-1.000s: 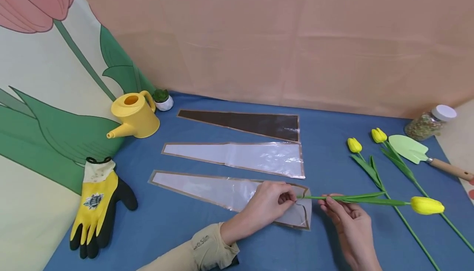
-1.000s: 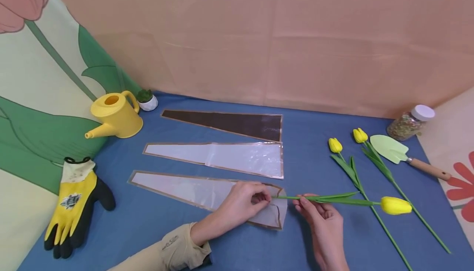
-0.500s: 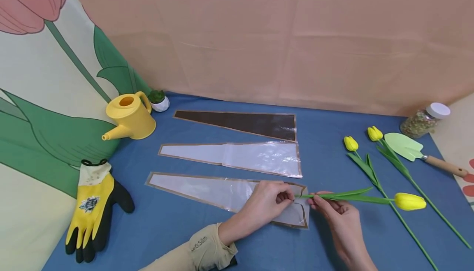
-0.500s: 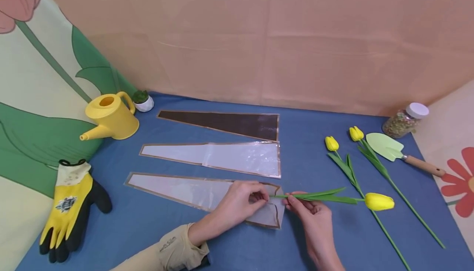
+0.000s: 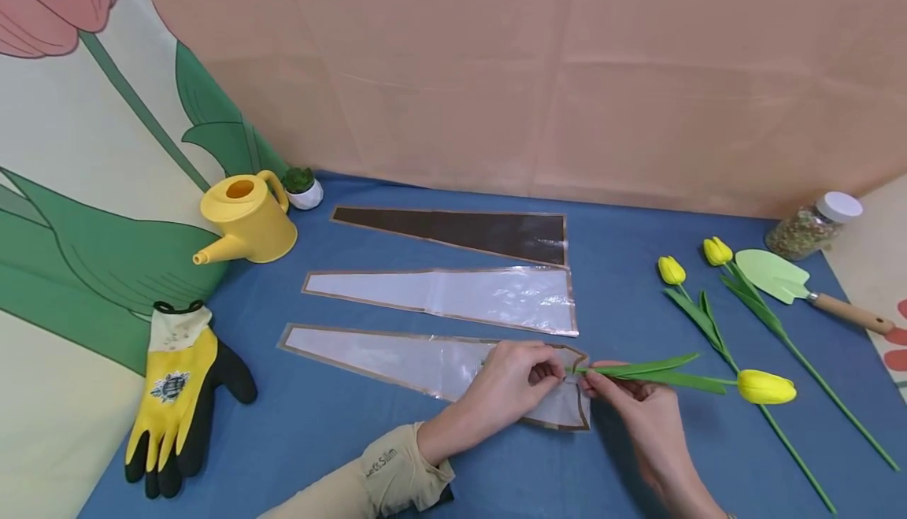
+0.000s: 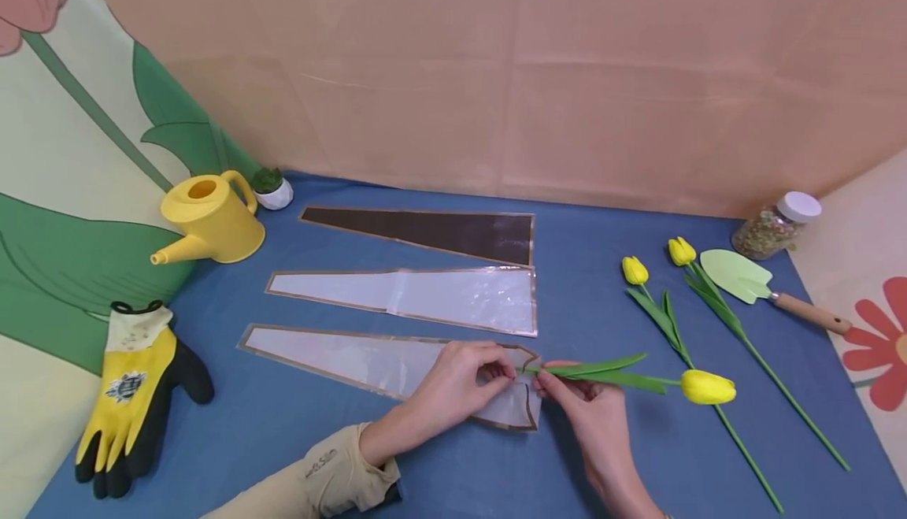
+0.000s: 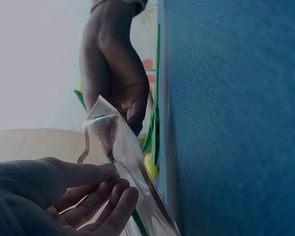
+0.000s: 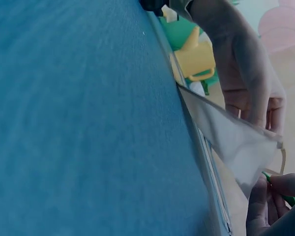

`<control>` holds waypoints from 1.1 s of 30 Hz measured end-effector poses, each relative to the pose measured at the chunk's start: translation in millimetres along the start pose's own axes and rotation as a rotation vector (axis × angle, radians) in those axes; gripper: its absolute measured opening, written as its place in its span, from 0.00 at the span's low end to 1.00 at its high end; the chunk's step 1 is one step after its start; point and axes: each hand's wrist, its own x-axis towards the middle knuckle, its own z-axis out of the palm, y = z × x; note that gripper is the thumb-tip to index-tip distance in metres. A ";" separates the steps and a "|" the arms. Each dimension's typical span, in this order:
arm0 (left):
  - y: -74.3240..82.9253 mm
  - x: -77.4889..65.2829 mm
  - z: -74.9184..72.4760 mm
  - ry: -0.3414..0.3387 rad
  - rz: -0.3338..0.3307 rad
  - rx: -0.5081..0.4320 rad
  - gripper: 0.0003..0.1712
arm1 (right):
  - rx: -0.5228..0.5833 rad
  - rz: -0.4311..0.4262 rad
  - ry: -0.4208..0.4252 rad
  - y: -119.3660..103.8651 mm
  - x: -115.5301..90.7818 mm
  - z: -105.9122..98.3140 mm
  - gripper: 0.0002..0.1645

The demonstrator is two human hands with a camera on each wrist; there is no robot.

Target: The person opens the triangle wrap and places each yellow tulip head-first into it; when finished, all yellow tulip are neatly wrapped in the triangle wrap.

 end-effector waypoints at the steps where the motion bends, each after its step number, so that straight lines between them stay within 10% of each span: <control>1: 0.0 0.1 0.0 0.000 0.003 0.002 0.07 | -0.003 0.000 -0.005 -0.1 0.6 0.7 0.19; 33: -0.8 0.7 -0.7 0.004 0.000 -0.032 0.06 | -0.078 0.137 -0.153 -2.1 8.7 16.6 0.20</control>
